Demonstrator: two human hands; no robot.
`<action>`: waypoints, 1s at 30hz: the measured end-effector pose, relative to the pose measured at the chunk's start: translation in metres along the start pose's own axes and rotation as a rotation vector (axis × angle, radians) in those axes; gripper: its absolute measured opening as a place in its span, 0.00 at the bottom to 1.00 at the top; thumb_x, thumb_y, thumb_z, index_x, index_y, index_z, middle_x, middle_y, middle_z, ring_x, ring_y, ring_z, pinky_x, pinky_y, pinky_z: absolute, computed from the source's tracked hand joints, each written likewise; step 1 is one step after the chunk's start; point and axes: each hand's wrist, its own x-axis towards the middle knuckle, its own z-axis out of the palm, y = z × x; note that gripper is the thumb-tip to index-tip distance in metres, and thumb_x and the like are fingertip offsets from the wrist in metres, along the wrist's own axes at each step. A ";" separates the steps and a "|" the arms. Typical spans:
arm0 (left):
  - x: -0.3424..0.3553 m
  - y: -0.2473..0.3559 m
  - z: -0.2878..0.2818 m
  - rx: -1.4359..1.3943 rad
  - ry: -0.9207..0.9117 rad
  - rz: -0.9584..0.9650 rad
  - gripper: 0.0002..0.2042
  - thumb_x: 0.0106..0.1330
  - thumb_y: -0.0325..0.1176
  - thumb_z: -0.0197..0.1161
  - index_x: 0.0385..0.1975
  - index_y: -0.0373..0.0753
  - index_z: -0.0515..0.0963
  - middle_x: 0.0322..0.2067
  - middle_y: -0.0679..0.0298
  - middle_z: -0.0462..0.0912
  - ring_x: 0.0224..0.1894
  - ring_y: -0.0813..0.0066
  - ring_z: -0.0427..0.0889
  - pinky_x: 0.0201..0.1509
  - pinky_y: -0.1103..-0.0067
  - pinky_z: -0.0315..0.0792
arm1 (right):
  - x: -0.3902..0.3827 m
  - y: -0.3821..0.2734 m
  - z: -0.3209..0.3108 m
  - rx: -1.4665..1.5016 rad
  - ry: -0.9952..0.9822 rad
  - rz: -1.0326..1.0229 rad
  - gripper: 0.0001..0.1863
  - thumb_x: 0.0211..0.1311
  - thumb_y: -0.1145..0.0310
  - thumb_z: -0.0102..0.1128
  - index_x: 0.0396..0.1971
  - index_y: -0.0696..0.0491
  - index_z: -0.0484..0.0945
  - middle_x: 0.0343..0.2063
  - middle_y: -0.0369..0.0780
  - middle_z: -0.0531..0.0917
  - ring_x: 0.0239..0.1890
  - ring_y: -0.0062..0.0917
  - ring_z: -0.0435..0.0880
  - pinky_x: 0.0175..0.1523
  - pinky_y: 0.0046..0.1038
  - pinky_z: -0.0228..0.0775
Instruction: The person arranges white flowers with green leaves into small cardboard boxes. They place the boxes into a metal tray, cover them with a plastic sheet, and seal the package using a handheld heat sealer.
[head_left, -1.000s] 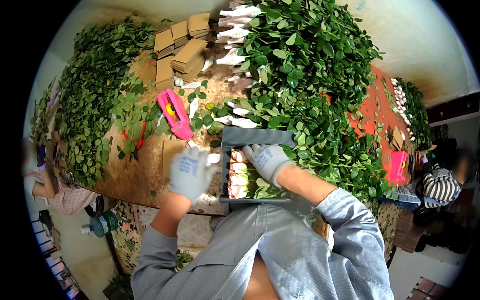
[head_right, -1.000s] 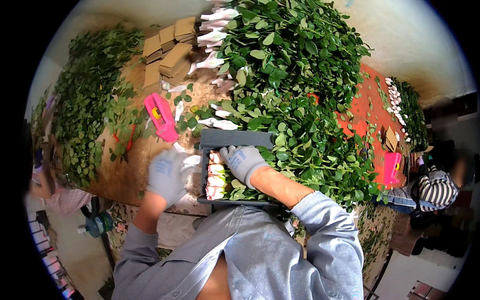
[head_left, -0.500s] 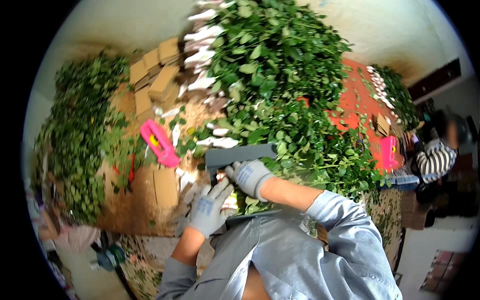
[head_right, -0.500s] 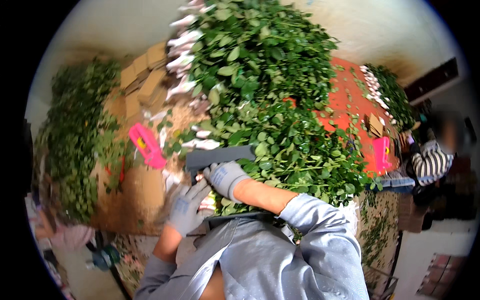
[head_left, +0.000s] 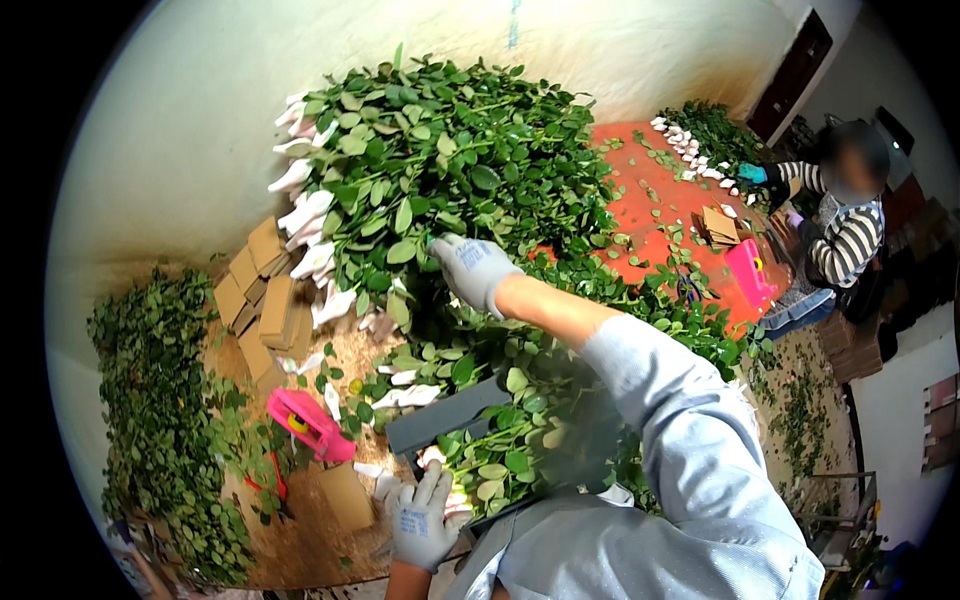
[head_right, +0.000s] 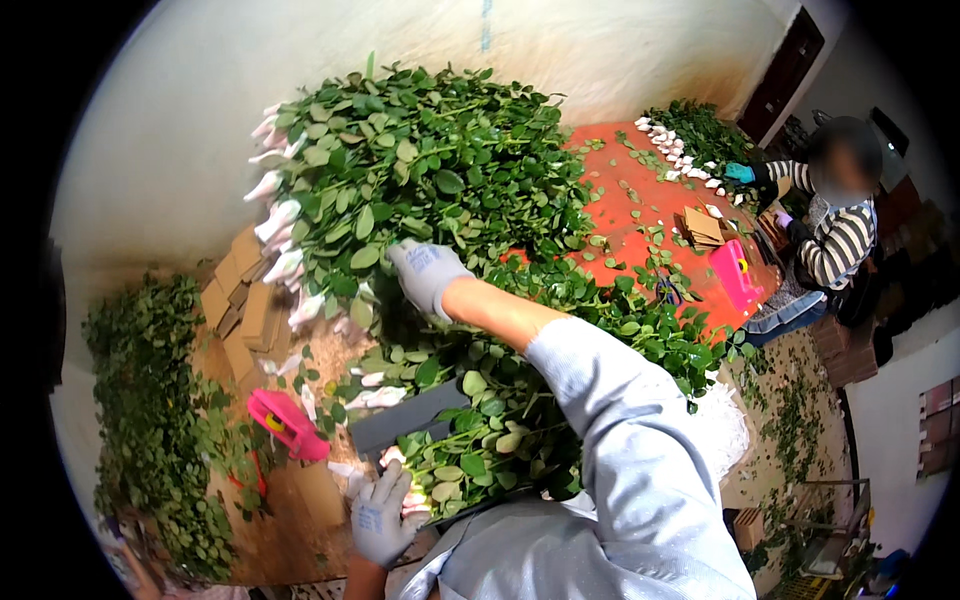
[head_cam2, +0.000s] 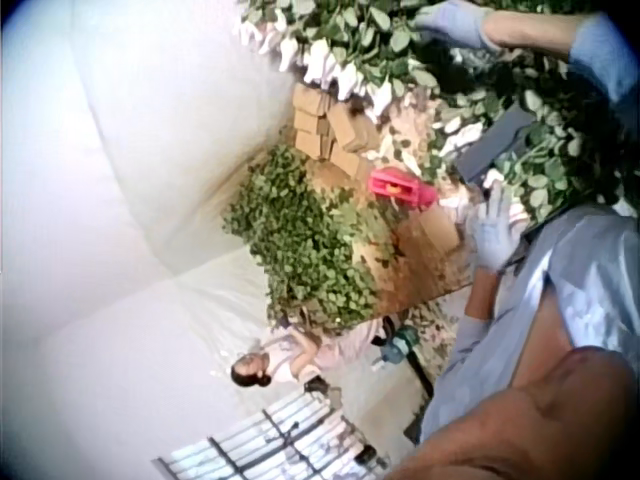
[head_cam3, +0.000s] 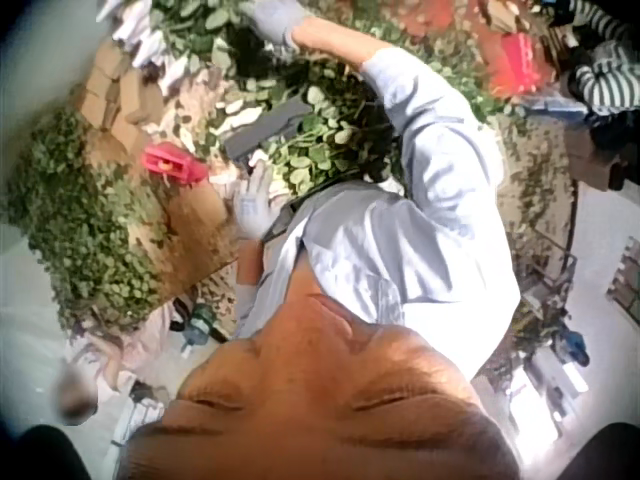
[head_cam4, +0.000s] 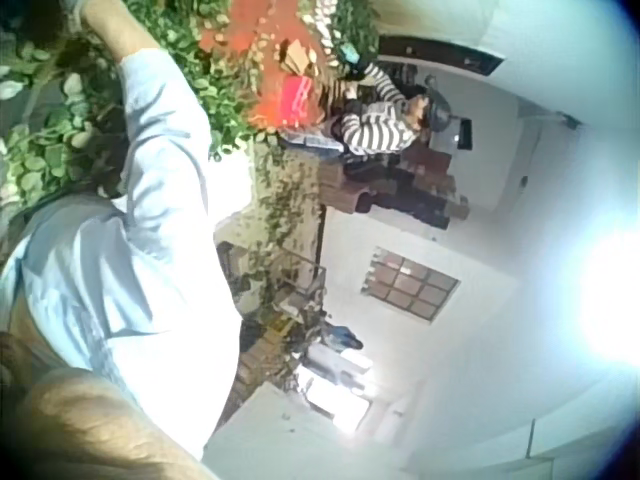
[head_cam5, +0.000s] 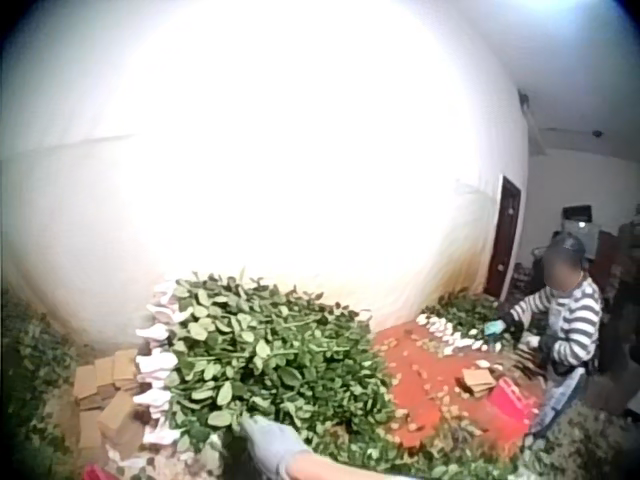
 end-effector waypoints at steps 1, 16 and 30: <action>0.003 0.001 0.000 0.001 0.001 -0.001 0.33 0.48 0.48 0.73 0.54 0.37 0.79 0.64 0.55 0.75 0.44 0.52 0.77 0.52 0.63 0.72 | 0.014 0.011 0.000 0.001 0.011 0.055 0.18 0.65 0.72 0.53 0.54 0.54 0.74 0.51 0.50 0.80 0.52 0.46 0.83 0.54 0.42 0.76; -0.001 -0.011 0.012 0.112 -0.010 0.079 0.34 0.58 0.51 0.69 0.62 0.37 0.75 0.66 0.54 0.73 0.60 0.41 0.73 0.67 0.52 0.63 | 0.079 0.061 0.044 -0.294 -0.049 0.112 0.18 0.69 0.61 0.55 0.53 0.56 0.78 0.49 0.51 0.83 0.47 0.46 0.86 0.50 0.42 0.80; -0.002 -0.014 0.019 0.114 -0.007 0.109 0.36 0.58 0.51 0.69 0.64 0.37 0.73 0.68 0.51 0.70 0.63 0.41 0.71 0.69 0.49 0.60 | 0.048 0.033 0.025 -0.236 0.012 -0.018 0.13 0.67 0.63 0.54 0.41 0.52 0.86 0.48 0.46 0.79 0.52 0.40 0.80 0.53 0.41 0.76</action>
